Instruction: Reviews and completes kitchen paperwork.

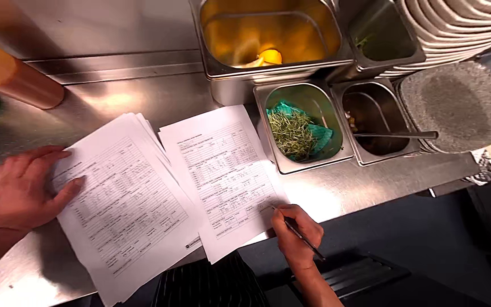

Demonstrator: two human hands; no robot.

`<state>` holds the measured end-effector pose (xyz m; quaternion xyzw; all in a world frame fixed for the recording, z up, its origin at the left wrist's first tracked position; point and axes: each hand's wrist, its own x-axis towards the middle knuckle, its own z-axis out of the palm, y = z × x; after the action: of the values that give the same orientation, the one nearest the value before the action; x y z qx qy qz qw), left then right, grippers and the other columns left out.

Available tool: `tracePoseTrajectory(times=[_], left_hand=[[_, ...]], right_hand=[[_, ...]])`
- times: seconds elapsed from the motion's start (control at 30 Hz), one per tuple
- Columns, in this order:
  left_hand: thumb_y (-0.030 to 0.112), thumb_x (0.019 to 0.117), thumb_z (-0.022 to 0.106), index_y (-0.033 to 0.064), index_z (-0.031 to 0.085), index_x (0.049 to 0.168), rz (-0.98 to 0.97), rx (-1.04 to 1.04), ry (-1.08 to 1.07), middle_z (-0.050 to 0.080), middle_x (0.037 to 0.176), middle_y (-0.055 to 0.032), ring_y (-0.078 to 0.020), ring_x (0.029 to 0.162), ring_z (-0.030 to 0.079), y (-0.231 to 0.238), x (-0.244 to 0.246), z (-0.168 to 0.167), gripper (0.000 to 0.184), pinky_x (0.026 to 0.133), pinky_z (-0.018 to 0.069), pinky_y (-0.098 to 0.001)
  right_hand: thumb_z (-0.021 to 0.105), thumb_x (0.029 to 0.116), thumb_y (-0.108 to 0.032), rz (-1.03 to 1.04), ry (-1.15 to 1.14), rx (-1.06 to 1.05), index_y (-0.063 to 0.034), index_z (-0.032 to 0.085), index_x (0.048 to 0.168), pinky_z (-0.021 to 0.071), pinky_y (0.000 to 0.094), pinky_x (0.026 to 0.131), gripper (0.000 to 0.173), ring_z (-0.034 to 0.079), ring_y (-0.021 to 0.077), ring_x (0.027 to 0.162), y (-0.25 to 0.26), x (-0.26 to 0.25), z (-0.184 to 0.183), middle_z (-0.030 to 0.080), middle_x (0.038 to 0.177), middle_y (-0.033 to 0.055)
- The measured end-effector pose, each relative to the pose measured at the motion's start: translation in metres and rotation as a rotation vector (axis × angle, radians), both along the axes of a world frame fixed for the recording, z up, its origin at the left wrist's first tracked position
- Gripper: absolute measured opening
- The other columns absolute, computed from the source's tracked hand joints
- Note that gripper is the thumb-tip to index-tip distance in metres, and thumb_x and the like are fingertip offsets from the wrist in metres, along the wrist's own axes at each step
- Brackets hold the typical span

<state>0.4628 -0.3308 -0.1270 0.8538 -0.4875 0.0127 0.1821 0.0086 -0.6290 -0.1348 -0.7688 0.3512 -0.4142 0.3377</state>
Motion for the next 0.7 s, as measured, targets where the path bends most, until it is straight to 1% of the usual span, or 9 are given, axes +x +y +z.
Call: tracePoseTrajectory(times=[0.1,0.17,0.27,0.33,0.47,0.53,0.57,0.63,0.7], left_hand=[[0.066,0.0889,0.047,-0.0002,0.061,0.131,0.004,-0.019,-0.049,0.057,0.139,-0.0267,-0.0515,0.124,0.054,-0.002,-0.002,0.002,0.079,0.099,0.0377,-0.0694],[0.064,0.0883,0.047,-0.0004,0.063,0.129,0.015,-0.016,-0.034,0.058,0.139,-0.0265,-0.0513,0.125,0.054,-0.007,-0.008,0.007,0.078,0.099,0.0372,-0.0702],[0.064,0.0889,0.048,0.0030,0.065,0.128,0.023,-0.039,-0.034,0.060,0.137,-0.0232,-0.0478,0.124,0.056,-0.010,-0.012,0.009,0.075,0.099,0.0387,-0.0688],[0.063,0.0890,0.050,0.0047,0.065,0.128,0.035,-0.054,-0.034,0.061,0.138,-0.0208,-0.0450,0.125,0.057,-0.012,-0.012,0.011,0.072,0.098,0.0406,-0.0671],[0.059,0.0887,0.056,0.0070,0.063,0.134,0.081,-0.063,0.006,0.058,0.143,-0.0176,-0.0404,0.133,0.053,-0.011,-0.015,0.010,0.069,0.106,0.0417,-0.0623],[0.057,0.0892,0.058,0.0083,0.063,0.135,0.089,-0.052,0.009,0.059,0.143,-0.0161,-0.0392,0.134,0.052,-0.011,-0.012,0.008,0.067,0.106,0.0421,-0.0615],[0.057,0.0900,0.058,0.0092,0.063,0.136,0.086,-0.036,0.017,0.059,0.144,-0.0153,-0.0386,0.136,0.051,-0.010,-0.011,0.009,0.067,0.108,0.0411,-0.0613],[0.056,0.0908,0.058,0.0092,0.062,0.138,0.061,-0.028,0.034,0.058,0.144,-0.0155,-0.0389,0.137,0.050,-0.010,-0.011,0.010,0.066,0.109,0.0398,-0.0618],[0.055,0.0911,0.057,0.0080,0.062,0.137,0.036,-0.042,0.039,0.058,0.144,-0.0168,-0.0406,0.136,0.050,-0.011,-0.010,0.010,0.066,0.108,0.0399,-0.0626]], right_hand=[[0.069,0.0866,-0.008,-0.020,-0.191,0.213,-0.0091,0.071,0.080,0.0585,0.0231,0.052,0.007,0.066,0.0070,0.057,-0.005,0.003,0.007,0.072,0.074,-0.0008],[0.065,0.0925,-0.007,-0.031,-0.254,0.311,-0.0079,0.070,0.084,0.0588,0.0251,0.051,0.010,0.067,0.0094,0.055,-0.008,0.004,0.012,0.073,0.072,0.0000],[0.050,0.1039,-0.012,-0.028,-0.242,0.313,-0.0057,0.064,0.093,0.0598,0.0267,0.053,0.019,0.068,0.0101,0.057,-0.008,0.006,0.017,0.073,0.072,-0.0010],[0.044,0.1079,-0.015,0.017,-0.217,0.259,-0.0048,0.063,0.098,0.0601,0.0267,0.054,0.024,0.069,0.0096,0.059,-0.008,0.008,0.018,0.073,0.076,-0.0022],[0.048,0.1069,-0.012,0.095,-0.164,0.126,-0.0044,0.064,0.101,0.0602,0.0226,0.056,0.019,0.069,0.0054,0.061,0.000,0.013,0.024,0.074,0.077,-0.0055],[0.053,0.1024,-0.007,0.178,-0.129,0.109,-0.0049,0.064,0.105,0.0594,0.0210,0.057,0.012,0.069,0.0032,0.063,0.010,0.022,0.031,0.074,0.079,-0.0076],[0.057,0.0991,-0.007,0.222,-0.119,0.115,-0.0074,0.065,0.102,0.0592,0.0210,0.057,0.009,0.069,0.0030,0.064,0.017,0.027,0.033,0.074,0.080,-0.0079],[0.064,0.0929,-0.006,0.269,-0.103,0.141,-0.0068,0.069,0.097,0.0593,0.0221,0.056,0.007,0.069,0.0041,0.063,0.028,0.038,0.036,0.075,0.080,-0.0050],[0.066,0.0917,-0.005,0.287,-0.090,0.212,-0.0015,0.071,0.095,0.0589,0.0244,0.054,0.007,0.068,0.0071,0.061,0.033,0.052,0.038,0.075,0.079,0.0001]])
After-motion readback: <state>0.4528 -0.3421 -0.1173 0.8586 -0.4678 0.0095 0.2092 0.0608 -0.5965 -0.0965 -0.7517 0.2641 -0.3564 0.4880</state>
